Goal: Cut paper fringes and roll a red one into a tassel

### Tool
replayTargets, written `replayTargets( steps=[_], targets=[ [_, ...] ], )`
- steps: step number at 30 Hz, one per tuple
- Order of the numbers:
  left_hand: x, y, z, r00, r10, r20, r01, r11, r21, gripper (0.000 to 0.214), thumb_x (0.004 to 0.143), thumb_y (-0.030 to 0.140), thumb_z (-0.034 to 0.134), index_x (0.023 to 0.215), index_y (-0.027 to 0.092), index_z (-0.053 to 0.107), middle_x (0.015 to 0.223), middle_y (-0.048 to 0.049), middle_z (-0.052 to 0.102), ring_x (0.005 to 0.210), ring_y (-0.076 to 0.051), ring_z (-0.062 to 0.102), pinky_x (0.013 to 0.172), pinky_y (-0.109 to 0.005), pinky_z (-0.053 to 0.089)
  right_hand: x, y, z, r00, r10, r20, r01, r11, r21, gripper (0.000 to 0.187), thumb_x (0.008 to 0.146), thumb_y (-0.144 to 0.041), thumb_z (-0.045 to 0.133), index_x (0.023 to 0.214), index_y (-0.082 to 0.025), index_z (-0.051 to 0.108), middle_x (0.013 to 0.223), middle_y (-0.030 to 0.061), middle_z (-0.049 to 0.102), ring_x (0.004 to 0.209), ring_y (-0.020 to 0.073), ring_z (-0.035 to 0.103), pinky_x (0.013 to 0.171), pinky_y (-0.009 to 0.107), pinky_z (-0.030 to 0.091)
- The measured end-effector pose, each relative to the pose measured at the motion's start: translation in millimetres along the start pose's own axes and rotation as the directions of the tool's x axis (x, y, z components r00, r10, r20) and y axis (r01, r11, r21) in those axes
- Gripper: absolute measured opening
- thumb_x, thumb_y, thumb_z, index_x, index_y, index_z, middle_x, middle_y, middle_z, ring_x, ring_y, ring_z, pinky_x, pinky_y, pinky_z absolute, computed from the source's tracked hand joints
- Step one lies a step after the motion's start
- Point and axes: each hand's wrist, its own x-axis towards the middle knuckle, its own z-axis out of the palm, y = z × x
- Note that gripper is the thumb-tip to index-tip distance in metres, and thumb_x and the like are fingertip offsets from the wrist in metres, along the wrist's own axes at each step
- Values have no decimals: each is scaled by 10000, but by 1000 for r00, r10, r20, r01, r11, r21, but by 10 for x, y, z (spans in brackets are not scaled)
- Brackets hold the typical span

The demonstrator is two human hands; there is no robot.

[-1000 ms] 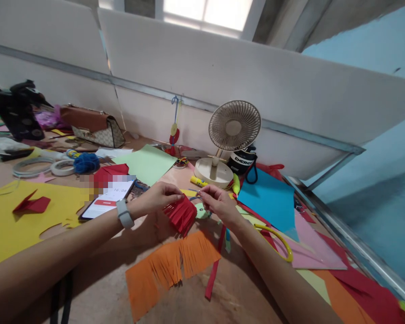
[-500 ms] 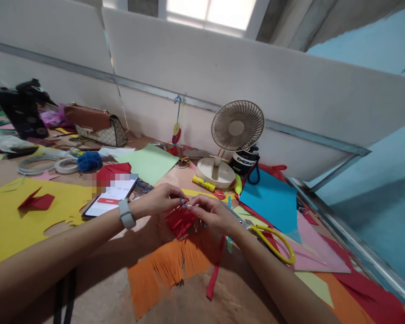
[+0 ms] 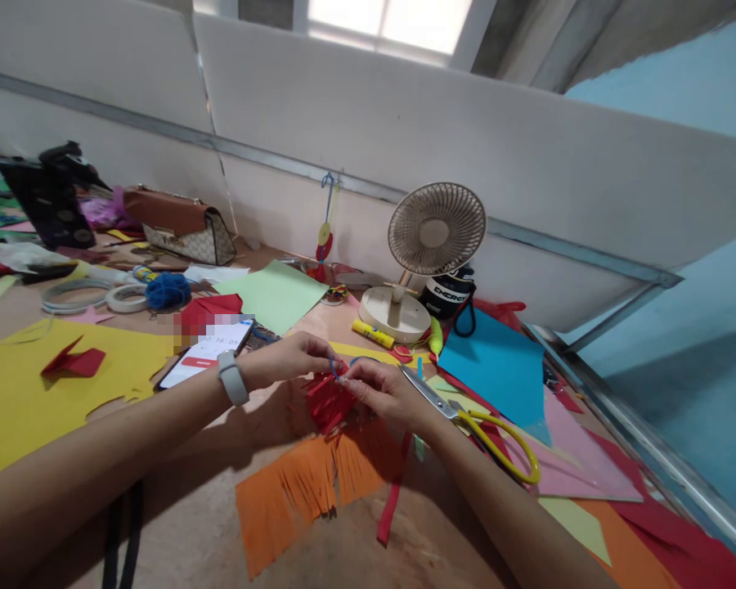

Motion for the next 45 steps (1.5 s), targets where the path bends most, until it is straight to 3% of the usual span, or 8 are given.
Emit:
replayTargets(
  steps=[6, 14, 24, 30, 38, 45],
  targets=[
    [-3, -32, -64, 999, -47, 6, 47, 998, -45, 258, 741, 366, 689, 844, 134, 729, 706, -9, 662, 609, -103, 474, 579, -229, 334, -5, -47, -34, 987, -158, 32, 161, 967, -195, 139, 855, -259, 560, 805, -165, 649, 907, 58, 673, 767, 154, 596, 651, 249, 456],
    [-10, -24, -75, 998, -38, 51, 42, 996, -74, 265, 755, 356, 684, 862, 115, 715, 683, -9, 638, 588, -96, 462, 570, -225, 325, -30, -95, -43, 995, 11, 103, -12, 1000, 12, 99, 742, -187, 576, 649, -154, 581, 968, 64, 647, 600, 97, 577, 550, 228, 484],
    [-18, -22, -63, 994, -72, 84, 82, 988, -129, 281, 736, 376, 708, 855, 121, 714, 635, 8, 631, 523, -76, 443, 520, -215, 323, -20, -55, -49, 992, 53, 112, -56, 998, 17, 80, 705, -181, 572, 628, -160, 568, 952, 58, 655, 654, 122, 599, 592, 247, 496],
    [-10, -33, -52, 985, -161, 68, 173, 951, -257, 251, 684, 326, 767, 820, 120, 719, 712, -17, 695, 597, -90, 552, 592, -213, 407, -12, -23, -35, 994, 30, 106, -27, 999, -28, 71, 690, -143, 561, 624, -171, 566, 882, 38, 663, 715, 147, 600, 600, 240, 475],
    [3, -79, -44, 985, -143, 100, 167, 935, -314, 266, 660, 324, 781, 809, 113, 719, 760, -50, 718, 639, -125, 614, 644, -247, 464, -14, 28, -8, 995, 51, 89, -60, 993, 99, 76, 700, -186, 578, 626, -170, 580, 870, 36, 670, 604, 116, 574, 571, 244, 460],
    [-7, -46, -38, 980, -170, 102, 194, 932, -308, 267, 655, 323, 779, 813, 117, 716, 754, -39, 715, 646, -119, 608, 653, -239, 452, 8, 22, 3, 997, 41, 58, -52, 978, 200, 107, 758, -258, 603, 705, -166, 591, 692, -16, 592, 541, 88, 542, 536, 218, 432]
  ],
)
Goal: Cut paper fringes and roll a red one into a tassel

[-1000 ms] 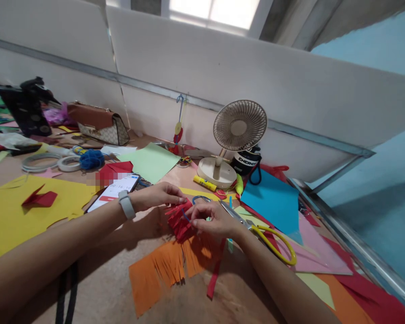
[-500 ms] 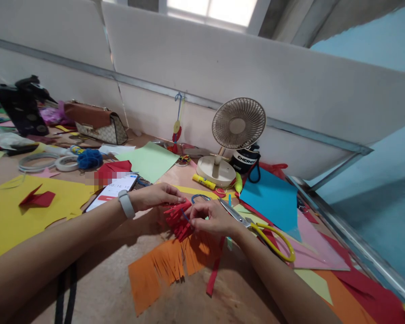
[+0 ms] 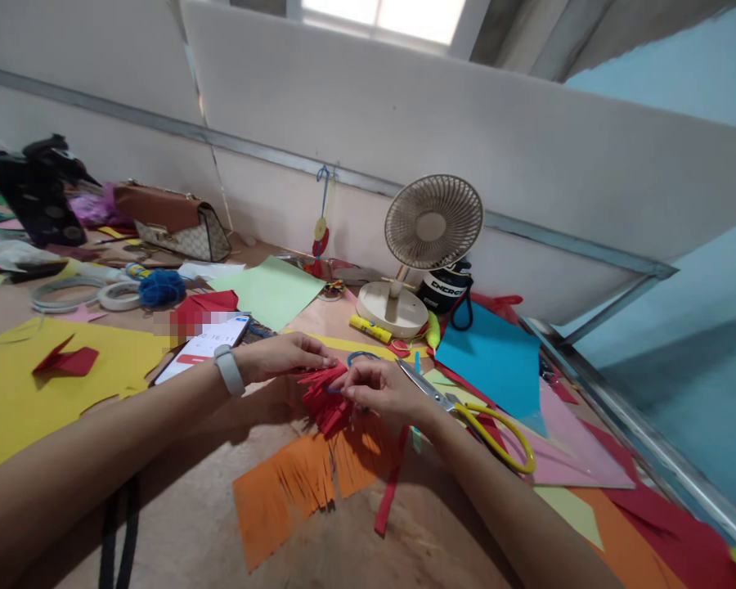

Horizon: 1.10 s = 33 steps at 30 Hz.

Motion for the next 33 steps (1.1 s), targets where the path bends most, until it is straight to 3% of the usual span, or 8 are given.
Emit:
replayTargets(
  steps=[9, 16, 24, 33],
  targets=[
    [8, -5, -10, 1000, -4, -14, 5, 999, 35, 315, 647, 352, 784, 818, 98, 711, 720, -35, 694, 592, -105, 566, 601, -233, 421, -4, -28, 33, 1000, -6, 26, 3, 995, 97, 225, 820, -378, 619, 794, -156, 586, 662, -41, 565, 494, 102, 613, 455, 209, 480],
    [6, -11, -7, 1000, -9, -20, 9, 1000, -4, 291, 639, 327, 795, 808, 104, 715, 701, -26, 690, 593, -98, 569, 599, -218, 421, -12, -41, 36, 1000, 31, 7, -31, 989, 143, 229, 822, -379, 636, 813, -160, 569, 658, -47, 587, 480, 86, 619, 421, 164, 409],
    [2, -2, 8, 999, -28, -35, 27, 999, -29, 294, 625, 317, 807, 799, 100, 713, 727, -35, 701, 629, -105, 578, 621, -220, 414, 2, -23, 19, 997, 60, -50, -55, 994, 93, 231, 853, -391, 589, 832, -163, 562, 724, -14, 644, 460, 84, 618, 390, 158, 328],
    [31, -48, -21, 997, -72, 14, 73, 990, -122, 255, 631, 294, 807, 758, 95, 711, 649, -25, 677, 557, -100, 564, 581, -227, 417, 10, -13, 44, 995, 16, -96, -18, 1000, -16, 198, 828, -359, 583, 783, -170, 547, 638, -33, 569, 477, 75, 509, 435, 186, 351]
  ],
)
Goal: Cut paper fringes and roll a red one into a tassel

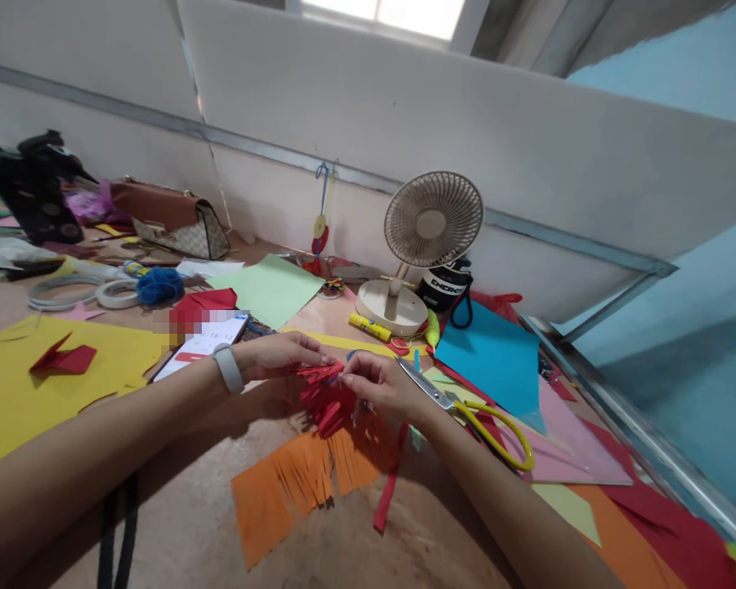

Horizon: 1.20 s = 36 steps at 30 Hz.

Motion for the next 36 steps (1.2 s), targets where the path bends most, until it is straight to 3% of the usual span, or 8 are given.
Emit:
replayTargets(
  steps=[11, 17, 23, 27, 31, 36],
  targets=[
    [61, -70, -52, 999, -19, 38, 22, 997, -79, 281, 604, 277, 828, 775, 87, 711, 697, -57, 695, 594, -122, 600, 617, -246, 452, -15, -5, -34, 997, -24, 76, 22, 999, 26, 249, 793, -393, 638, 758, -157, 565, 647, -25, 552, 503, 79, 505, 467, 197, 378],
    [55, -69, -38, 999, -31, 10, 32, 996, -87, 315, 571, 278, 846, 786, 99, 702, 700, -42, 698, 595, -123, 609, 640, -250, 461, -21, 19, -42, 990, 15, 144, -30, 994, 103, 260, 761, -381, 671, 709, -151, 562, 852, 46, 652, 520, 84, 564, 488, 212, 420],
    [45, -69, -24, 1000, 1, 30, 1, 998, -65, 280, 609, 294, 825, 754, 90, 699, 679, -45, 687, 575, -119, 602, 619, -247, 456, -14, 12, -26, 997, -7, 76, 2, 998, 59, 211, 824, -373, 621, 810, -164, 598, 701, -15, 594, 500, 68, 502, 440, 178, 361],
    [43, -74, -29, 999, -1, 42, 4, 998, -58, 259, 638, 290, 809, 780, 100, 705, 684, -41, 687, 582, -112, 599, 597, -231, 445, -5, 14, -1, 999, -21, 38, 18, 997, 69, 255, 798, -406, 650, 778, -162, 578, 612, -44, 539, 477, 61, 474, 414, 167, 348],
    [36, -69, -10, 999, 6, 32, -4, 998, -61, 266, 624, 291, 819, 773, 99, 711, 671, -37, 684, 566, -100, 588, 564, -209, 433, -8, 10, 18, 998, 24, 61, -34, 987, 160, 297, 796, -450, 645, 820, -166, 561, 670, -11, 629, 492, 98, 573, 384, 179, 425],
    [31, -64, 6, 1000, 19, 25, -16, 996, -83, 272, 614, 287, 829, 773, 98, 717, 685, -54, 696, 575, -114, 602, 578, -223, 452, -5, 33, 16, 998, 50, 26, -55, 971, 231, 282, 809, -433, 640, 848, -164, 565, 688, -12, 673, 358, 67, 525, 321, 181, 433]
  ],
)
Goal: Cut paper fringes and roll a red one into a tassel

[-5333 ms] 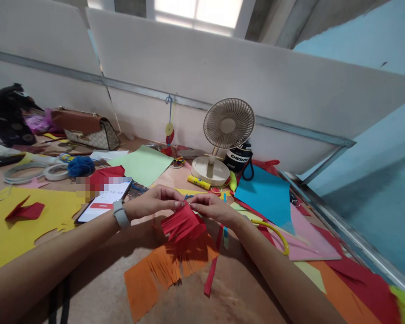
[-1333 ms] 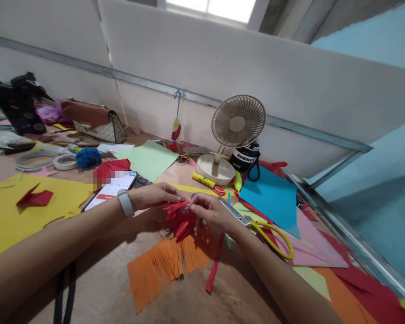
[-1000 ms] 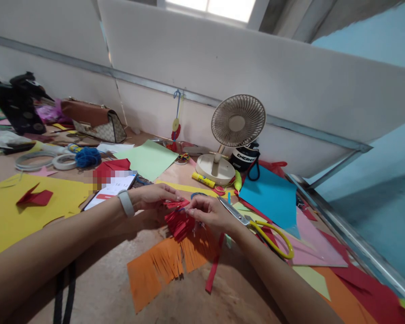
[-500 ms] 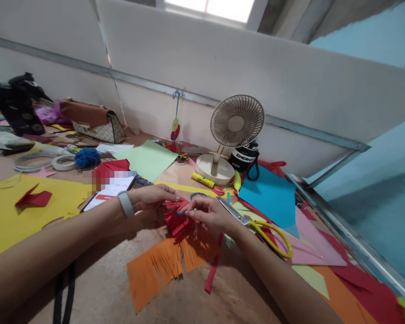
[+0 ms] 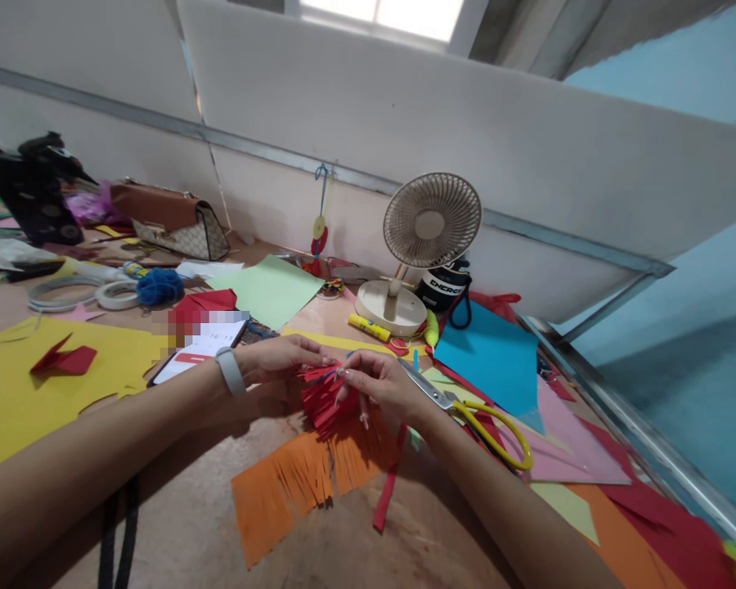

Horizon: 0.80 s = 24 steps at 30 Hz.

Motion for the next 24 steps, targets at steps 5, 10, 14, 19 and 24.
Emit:
replayTargets(
  steps=[5, 10, 14, 19, 24],
  targets=[
    [14, -5, -11, 1000, -1, -9, 1, 1000, -28, 305, 583, 284, 848, 775, 90, 713, 683, -52, 694, 574, -113, 607, 590, -226, 461, 7, 11, 14, 1000, -17, -13, 15, 995, -101, 274, 795, -424, 642, 824, -161, 572, 675, 7, 679, 440, 81, 567, 373, 170, 415],
    [11, -7, -14, 1000, 12, -28, -11, 1000, 26, 324, 601, 312, 832, 794, 85, 705, 689, -47, 687, 569, -110, 594, 583, -227, 447, 20, 35, 32, 998, -41, -40, 34, 989, -147, 273, 792, -424, 638, 804, -159, 577, 618, -3, 648, 500, 106, 589, 432, 191, 414],
    [5, -13, -28, 999, 15, -32, -12, 996, 83, 314, 633, 333, 805, 806, 93, 700, 674, -37, 676, 552, -107, 573, 557, -225, 420, 30, 55, 41, 996, -82, -38, 73, 975, -208, 264, 800, -409, 631, 783, -151, 583, 620, -1, 623, 530, 110, 584, 458, 201, 402],
    [-7, 8, -43, 1000, 30, -6, -29, 987, 159, 278, 647, 329, 788, 784, 104, 700, 652, -22, 654, 534, -101, 546, 532, -218, 399, 24, 52, 68, 986, -158, -51, 132, 932, -338, 199, 813, -335, 604, 739, -153, 578, 623, -7, 588, 538, 99, 547, 481, 204, 389],
    [-40, 58, -11, 998, 56, -16, -51, 972, 230, 249, 669, 332, 766, 741, 104, 698, 643, -20, 643, 538, -94, 518, 526, -211, 370, 4, 43, 101, 971, -213, -104, 139, 866, -480, 146, 813, -270, 589, 714, -165, 567, 596, -18, 546, 514, 90, 488, 456, 200, 359]
  ],
)
